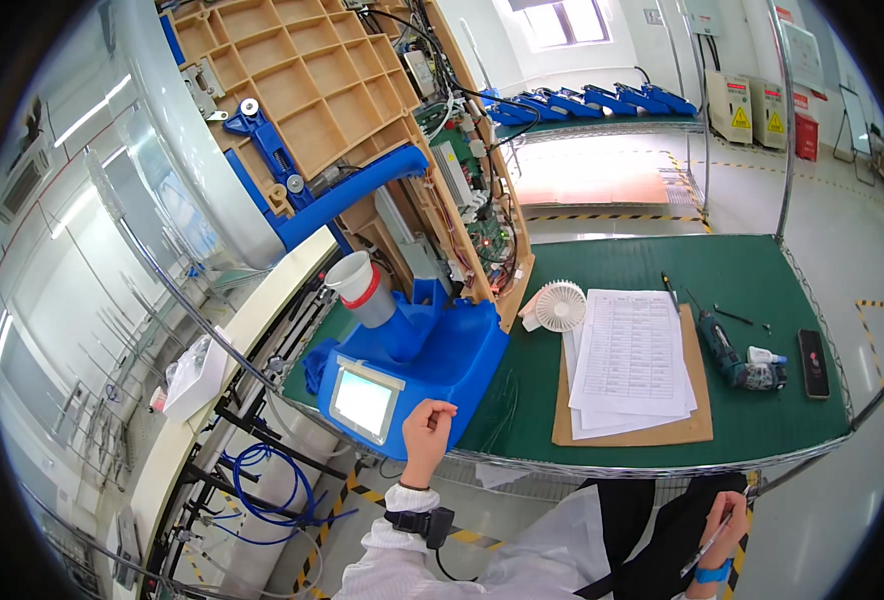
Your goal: Interacting with a machine touch interface and recording information on a clipboard.
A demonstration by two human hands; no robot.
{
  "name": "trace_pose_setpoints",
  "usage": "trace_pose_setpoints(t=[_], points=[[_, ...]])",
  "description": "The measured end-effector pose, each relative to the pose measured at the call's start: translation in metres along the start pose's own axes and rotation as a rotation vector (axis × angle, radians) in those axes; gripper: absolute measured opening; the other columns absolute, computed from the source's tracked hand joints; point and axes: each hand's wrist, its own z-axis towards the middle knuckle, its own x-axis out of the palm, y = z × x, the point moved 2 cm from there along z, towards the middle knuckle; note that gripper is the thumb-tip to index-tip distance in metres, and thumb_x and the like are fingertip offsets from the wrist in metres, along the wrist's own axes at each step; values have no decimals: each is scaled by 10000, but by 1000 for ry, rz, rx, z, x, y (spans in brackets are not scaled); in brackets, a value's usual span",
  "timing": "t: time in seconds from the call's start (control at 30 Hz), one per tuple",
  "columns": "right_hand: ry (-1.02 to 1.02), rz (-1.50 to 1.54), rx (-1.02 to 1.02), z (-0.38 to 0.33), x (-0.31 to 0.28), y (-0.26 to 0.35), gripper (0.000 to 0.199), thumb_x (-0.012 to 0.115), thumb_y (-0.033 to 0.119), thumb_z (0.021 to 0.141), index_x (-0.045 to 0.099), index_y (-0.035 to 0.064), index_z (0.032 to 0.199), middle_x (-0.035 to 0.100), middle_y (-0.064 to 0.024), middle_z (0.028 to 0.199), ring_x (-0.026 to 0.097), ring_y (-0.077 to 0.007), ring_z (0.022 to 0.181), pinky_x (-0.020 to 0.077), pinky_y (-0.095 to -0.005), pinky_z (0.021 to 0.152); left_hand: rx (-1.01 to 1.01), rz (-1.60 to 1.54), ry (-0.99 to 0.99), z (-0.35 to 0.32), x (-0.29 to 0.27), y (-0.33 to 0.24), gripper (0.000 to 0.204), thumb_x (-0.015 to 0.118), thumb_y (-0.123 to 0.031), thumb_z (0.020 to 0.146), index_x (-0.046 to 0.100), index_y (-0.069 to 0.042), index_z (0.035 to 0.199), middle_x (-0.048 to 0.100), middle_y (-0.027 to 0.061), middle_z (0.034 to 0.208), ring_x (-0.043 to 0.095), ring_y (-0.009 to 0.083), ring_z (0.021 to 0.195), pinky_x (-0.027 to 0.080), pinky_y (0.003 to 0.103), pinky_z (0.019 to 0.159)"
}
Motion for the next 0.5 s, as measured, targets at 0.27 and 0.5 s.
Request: trace_pose_setpoints(t=[0.27,0.5], points=[[-24,-4,-29,1,1,-1,100,608,94,962,570,31,896,475,10,643,423,-63,551,334,-244,498,21,-32,-10,-1,-3,4,111,603,49,875,693,-16,881,670,24,803,557,52,639,432,196,583],[-24,5,-24,0,2,-13,93,609,81,957,574,27,890,465,9,647,409,-61,566,333,-242,509,3,-9,66,-8,1,-13,114,589,23,896,695,-17,912,687,38,825,598,68,661,446,203,578]])
